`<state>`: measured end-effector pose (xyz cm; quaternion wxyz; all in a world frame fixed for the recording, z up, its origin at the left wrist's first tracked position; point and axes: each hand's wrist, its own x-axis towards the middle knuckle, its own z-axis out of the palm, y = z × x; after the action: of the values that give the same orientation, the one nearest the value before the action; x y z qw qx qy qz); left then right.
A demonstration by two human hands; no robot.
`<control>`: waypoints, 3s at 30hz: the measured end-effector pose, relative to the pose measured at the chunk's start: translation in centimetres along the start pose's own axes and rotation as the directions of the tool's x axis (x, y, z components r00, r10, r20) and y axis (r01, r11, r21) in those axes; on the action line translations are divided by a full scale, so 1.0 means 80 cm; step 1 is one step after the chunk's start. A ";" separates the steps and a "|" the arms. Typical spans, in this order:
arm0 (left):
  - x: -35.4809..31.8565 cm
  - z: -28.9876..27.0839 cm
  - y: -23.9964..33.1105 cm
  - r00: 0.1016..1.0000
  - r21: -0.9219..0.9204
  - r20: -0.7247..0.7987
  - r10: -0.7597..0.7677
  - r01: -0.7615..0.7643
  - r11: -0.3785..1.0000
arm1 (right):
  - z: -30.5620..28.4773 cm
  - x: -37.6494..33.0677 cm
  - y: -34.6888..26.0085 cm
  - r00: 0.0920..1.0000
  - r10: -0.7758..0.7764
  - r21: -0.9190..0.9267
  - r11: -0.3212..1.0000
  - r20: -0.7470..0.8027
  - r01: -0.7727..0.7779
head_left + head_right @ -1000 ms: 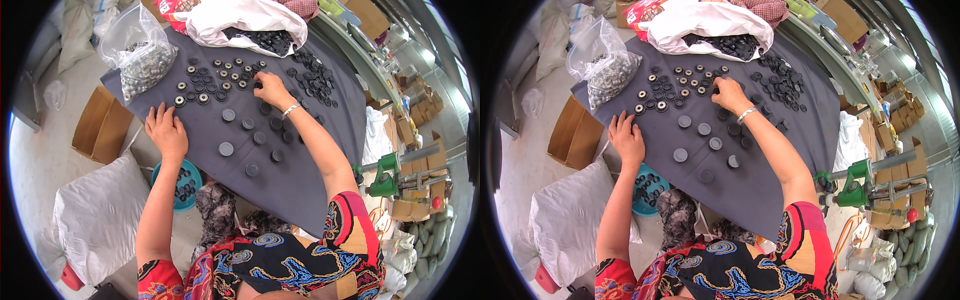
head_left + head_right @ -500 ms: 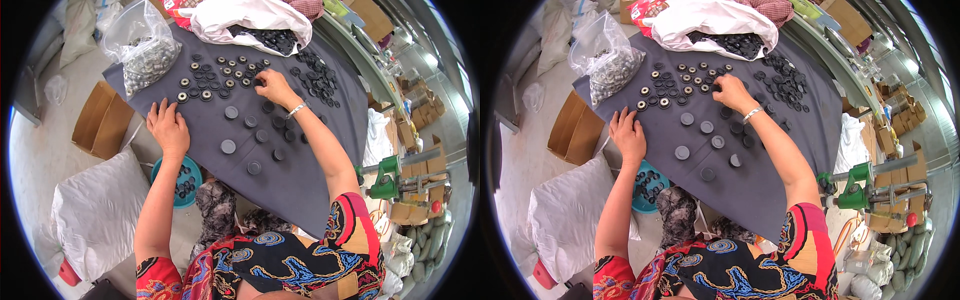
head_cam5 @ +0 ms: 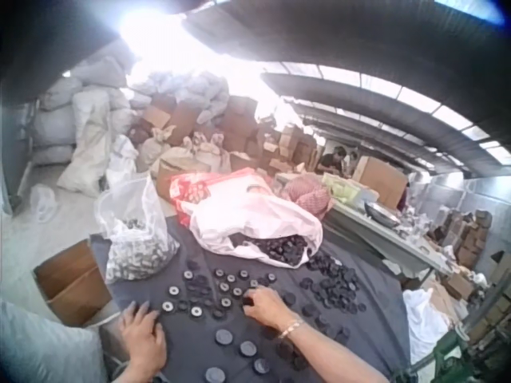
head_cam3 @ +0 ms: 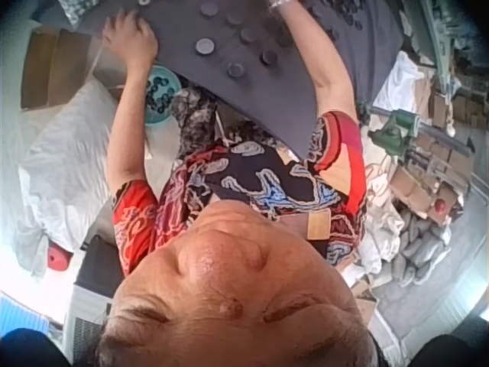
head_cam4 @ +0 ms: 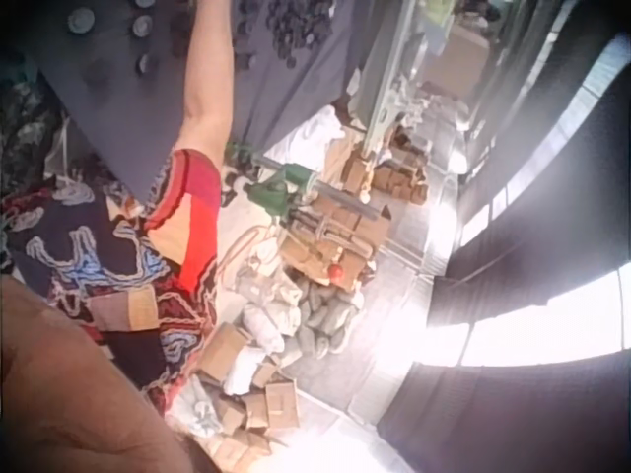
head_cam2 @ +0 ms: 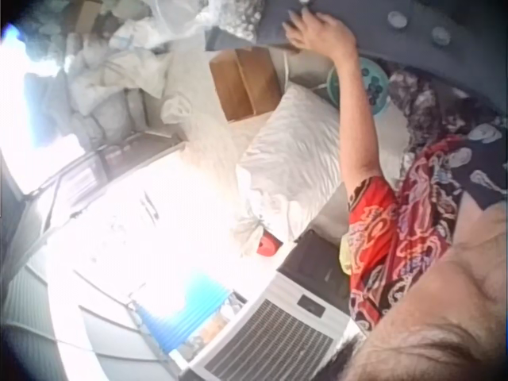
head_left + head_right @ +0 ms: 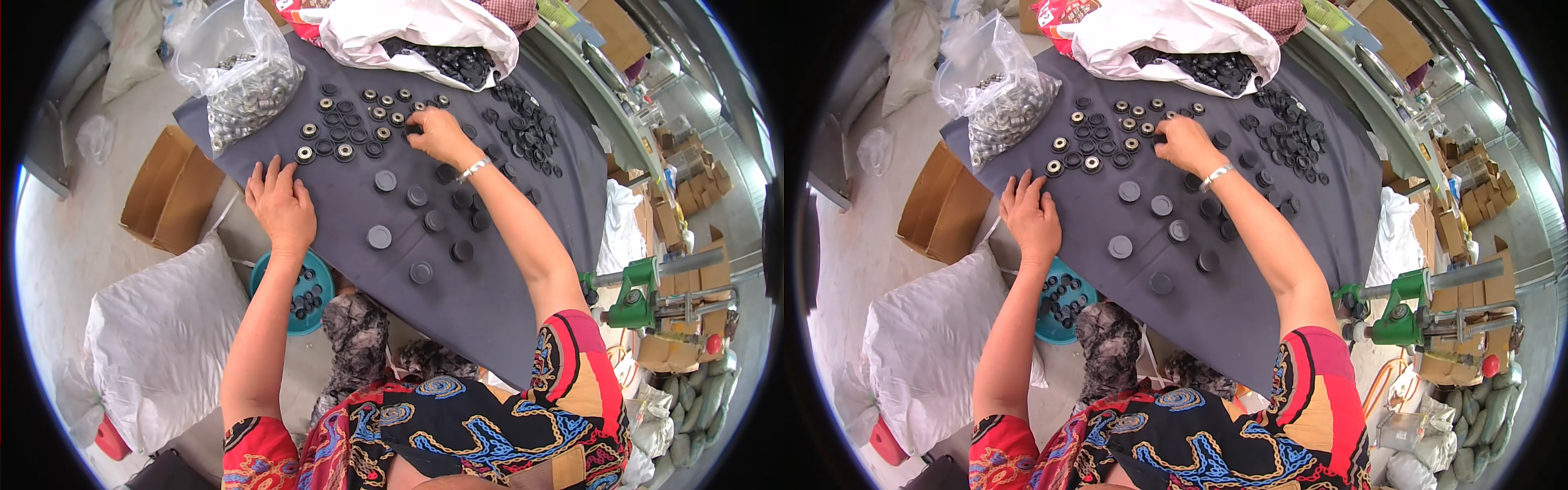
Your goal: The person sorts and arranges black plastic snap fastener components on a gray work surface. They then use a green manual press tool to assemble the fastener parts one by one, pressing the handle to secure the pieces together.
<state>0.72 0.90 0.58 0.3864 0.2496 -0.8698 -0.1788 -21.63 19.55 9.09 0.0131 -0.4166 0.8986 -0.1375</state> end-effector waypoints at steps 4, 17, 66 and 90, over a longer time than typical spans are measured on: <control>0.001 0.000 0.000 1.000 -0.001 -0.012 -0.003 0.003 1.000 | -0.009 -0.041 -0.011 0.998 0.006 0.043 0.999 0.057 -0.009; 0.000 0.000 0.000 1.000 0.000 -0.006 -0.006 0.006 1.000 | 0.005 0.007 0.037 0.944 0.290 -0.156 0.937 -0.156 -0.313; 0.003 0.000 0.001 1.000 -0.017 -0.004 -0.021 0.020 1.000 | -0.017 -0.036 0.044 0.998 0.018 -0.092 0.996 0.056 -0.013; -0.001 -0.001 0.000 1.000 -0.037 -0.031 -0.005 0.004 0.999 | 0.014 0.027 -0.053 0.989 -0.146 0.003 0.989 0.001 0.146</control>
<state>0.81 0.97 0.59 0.4039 0.2470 -0.8597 -0.1919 -19.73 15.03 9.33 0.0041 -0.4811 0.8656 -0.1390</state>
